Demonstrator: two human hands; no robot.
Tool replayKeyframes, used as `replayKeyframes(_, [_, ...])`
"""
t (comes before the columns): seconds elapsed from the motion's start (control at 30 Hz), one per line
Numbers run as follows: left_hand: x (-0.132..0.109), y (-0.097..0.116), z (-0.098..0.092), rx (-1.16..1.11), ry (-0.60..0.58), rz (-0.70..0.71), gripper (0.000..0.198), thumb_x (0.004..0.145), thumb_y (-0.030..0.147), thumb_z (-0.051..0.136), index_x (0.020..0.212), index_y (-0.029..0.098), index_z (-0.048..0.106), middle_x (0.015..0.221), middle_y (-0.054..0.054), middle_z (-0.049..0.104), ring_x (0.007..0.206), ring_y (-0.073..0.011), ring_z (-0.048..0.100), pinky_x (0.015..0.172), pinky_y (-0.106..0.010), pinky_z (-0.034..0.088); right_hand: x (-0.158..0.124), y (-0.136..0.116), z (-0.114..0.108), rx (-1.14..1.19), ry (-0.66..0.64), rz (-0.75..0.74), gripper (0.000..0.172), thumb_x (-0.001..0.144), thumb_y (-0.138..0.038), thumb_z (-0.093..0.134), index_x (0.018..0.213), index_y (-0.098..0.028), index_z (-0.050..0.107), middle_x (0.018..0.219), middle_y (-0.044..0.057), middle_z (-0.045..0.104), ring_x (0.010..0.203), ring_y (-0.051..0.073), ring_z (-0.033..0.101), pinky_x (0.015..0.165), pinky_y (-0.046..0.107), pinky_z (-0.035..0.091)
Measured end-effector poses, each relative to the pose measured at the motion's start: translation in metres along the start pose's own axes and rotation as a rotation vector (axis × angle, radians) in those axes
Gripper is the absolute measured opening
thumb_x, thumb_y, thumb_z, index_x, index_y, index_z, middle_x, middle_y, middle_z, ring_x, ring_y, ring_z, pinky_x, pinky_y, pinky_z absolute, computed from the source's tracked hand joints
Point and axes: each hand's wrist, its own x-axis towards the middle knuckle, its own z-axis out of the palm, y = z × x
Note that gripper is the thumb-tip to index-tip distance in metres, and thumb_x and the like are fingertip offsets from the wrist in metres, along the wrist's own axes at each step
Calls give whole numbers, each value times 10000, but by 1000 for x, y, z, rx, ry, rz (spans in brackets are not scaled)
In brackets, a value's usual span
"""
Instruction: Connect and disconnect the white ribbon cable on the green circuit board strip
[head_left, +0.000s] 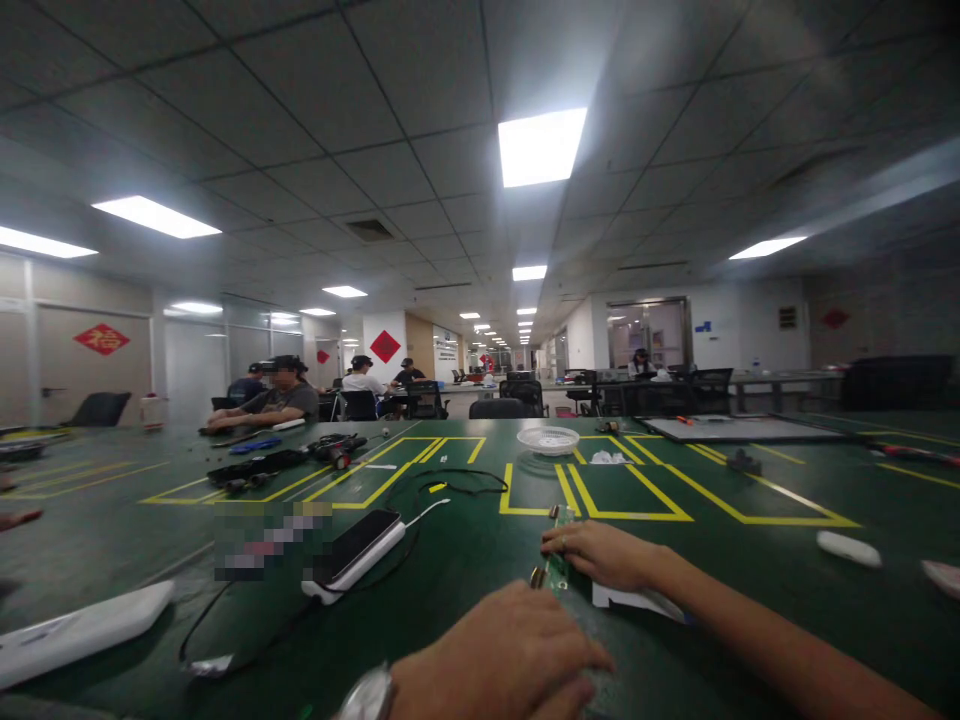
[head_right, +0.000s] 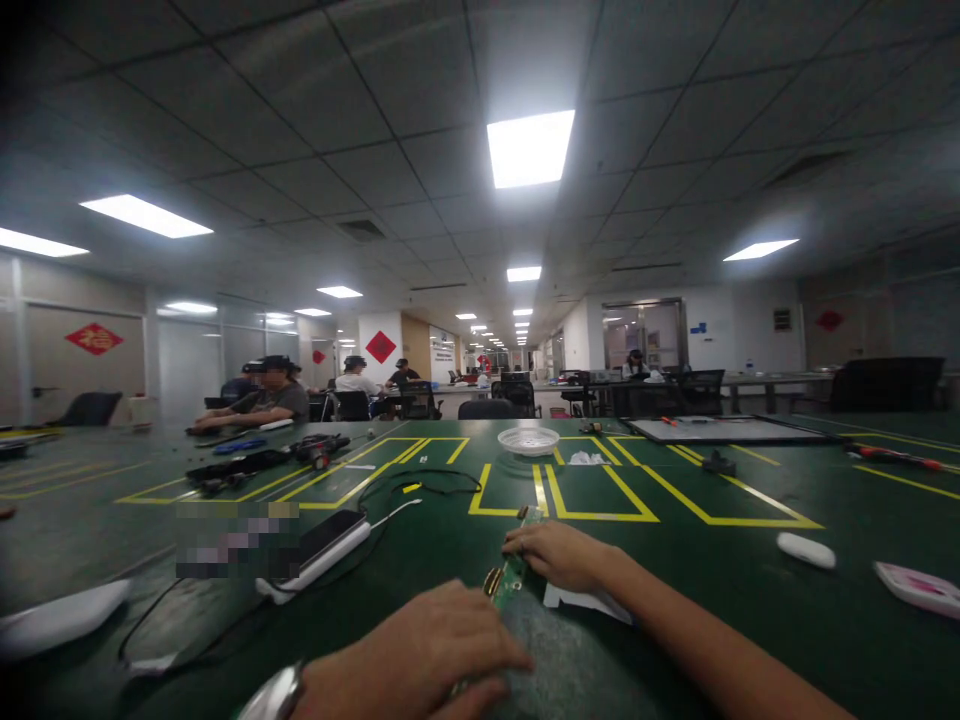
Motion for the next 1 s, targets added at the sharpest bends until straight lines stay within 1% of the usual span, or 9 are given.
replayKeyframes(0.07, [23,-19,-4,162,80,-98,261,994,300,431,1196,252,589,1081,-45,675,1011,-199,613,921,-352,456,-3,12,7,-77,17,93,452,926,-187,385,1331,-218,581,1358,92,592,1256,220,537,1086,374,378])
replayKeyframes(0.13, [46,-42,0,267,71,-138,256,989,296,437,1181,224,591,1093,-59,662,1023,-212,599,915,-349,454,-9,25,10,-193,49,282,426,935,-223,377,1287,-215,616,1265,123,643,1181,265,583,1026,429,414])
replayKeyframes(0.27, [94,-90,29,338,79,-281,276,985,314,441,1192,207,589,1114,-83,640,1060,-236,574,901,-358,465,-20,46,13,-390,81,716,395,952,-289,350,1150,-189,677,1138,167,668,1104,344,595,893,512,451])
replayKeyframes(0.37, [117,-118,56,323,88,-349,282,974,307,454,1206,207,579,1173,-90,623,1103,-247,557,890,-370,477,-23,53,16,-427,111,864,371,944,-304,365,1095,-173,678,1135,171,655,1109,356,577,871,531,446])
replayKeyframes(0.5, [115,-136,82,274,32,-307,276,974,316,449,1186,211,591,1200,-85,627,1118,-251,566,942,-396,467,-25,56,9,-375,140,895,425,961,-340,308,1115,-168,665,1149,170,647,1097,349,581,874,519,449])
replayKeyframes(0.6, [100,-139,86,153,33,-271,311,983,293,424,1237,198,576,1341,-83,565,1214,-243,528,1025,-381,425,-35,59,-4,-262,190,864,432,957,-314,321,1225,-149,617,1232,167,620,1111,288,592,937,420,444])
replayKeyframes(0.67, [95,-139,85,101,24,-301,338,976,307,435,1255,175,571,1355,-101,557,1239,-255,514,1049,-389,407,-44,60,-9,-205,220,824,437,944,-289,354,1262,-115,599,1282,170,603,1172,266,565,1002,375,412])
replayKeyframes(0.8, [95,-140,83,78,15,-350,357,968,319,436,1277,197,565,1386,-91,534,1261,-269,493,1044,-413,411,-49,56,1,-105,218,760,498,946,-390,370,1296,-105,581,1322,150,594,1213,263,543,1045,370,394])
replayKeyframes(1.0, [98,-142,87,76,46,-383,347,961,329,444,1253,197,580,1339,-96,571,1228,-277,516,1023,-428,429,-36,50,19,-169,113,737,553,945,-431,358,1326,-80,552,1407,180,520,1275,299,497,1071,421,369])
